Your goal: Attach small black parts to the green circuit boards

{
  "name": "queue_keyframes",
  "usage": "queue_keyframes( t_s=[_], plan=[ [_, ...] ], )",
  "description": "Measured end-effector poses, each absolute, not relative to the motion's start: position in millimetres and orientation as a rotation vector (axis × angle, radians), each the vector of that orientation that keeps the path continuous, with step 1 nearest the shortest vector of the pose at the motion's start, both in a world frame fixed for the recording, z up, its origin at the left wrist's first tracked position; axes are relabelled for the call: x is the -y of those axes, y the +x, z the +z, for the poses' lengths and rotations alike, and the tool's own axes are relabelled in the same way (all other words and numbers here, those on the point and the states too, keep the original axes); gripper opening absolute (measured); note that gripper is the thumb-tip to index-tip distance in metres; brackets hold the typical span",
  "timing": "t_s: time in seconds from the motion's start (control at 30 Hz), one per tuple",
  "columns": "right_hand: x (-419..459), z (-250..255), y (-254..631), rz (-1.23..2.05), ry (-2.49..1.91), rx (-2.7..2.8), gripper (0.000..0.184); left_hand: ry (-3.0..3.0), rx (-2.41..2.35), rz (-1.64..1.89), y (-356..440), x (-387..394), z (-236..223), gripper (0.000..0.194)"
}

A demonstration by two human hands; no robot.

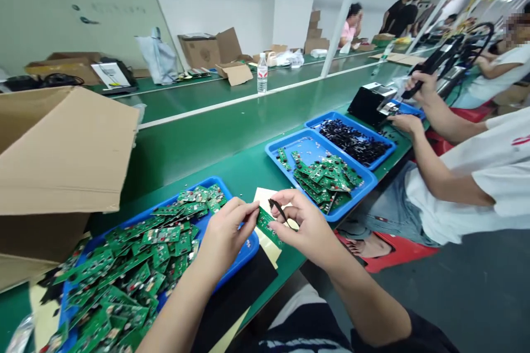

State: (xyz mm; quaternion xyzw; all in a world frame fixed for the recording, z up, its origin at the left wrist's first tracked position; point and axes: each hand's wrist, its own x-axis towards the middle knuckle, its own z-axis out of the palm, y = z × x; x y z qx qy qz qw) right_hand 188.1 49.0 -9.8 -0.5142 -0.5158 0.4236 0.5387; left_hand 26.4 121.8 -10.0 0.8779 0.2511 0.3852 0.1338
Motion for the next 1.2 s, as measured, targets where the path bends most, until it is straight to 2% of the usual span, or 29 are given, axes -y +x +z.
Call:
queue_keyframes(
  t_s=[0.37, 0.6, 0.7, 0.83, 1.03, 1.2],
  plan=[
    [-26.6, -51.9, 219.7, 0.745, -1.375, 1.118, 0.027, 2.416, -0.655, 0.904, 77.1, -122.5, -51.8, 0.029],
    [-28.4, -71.0, 286.8, 0.27, -1.569, 0.898, 0.027, 2.564, -0.669, 0.731, 112.2, -134.5, -50.7, 0.028],
    [-44.7, -73.8, 328.3, 0.13, -1.681, 0.799, 0.032, 2.653, -0.651, 0.611, 136.4, -139.3, -54.1, 0.035],
    [-76.3, -78.9, 356.2, 0.061, -1.822, 0.821, 0.03, 2.696, -0.603, 0.466, 170.8, -142.9, -66.6, 0.052],
    [-86.4, -69.2, 347.0, -0.038, -1.926, 0.895, 0.023, 2.642, -0.651, 0.448, 200.7, -146.2, -70.5, 0.052],
    [-59.5, -45.4, 301.2, 0.065, -1.765, 1.057, 0.019, 2.544, -0.664, 0.59, 173.0, -134.7, -49.0, 0.045]
  ],
)
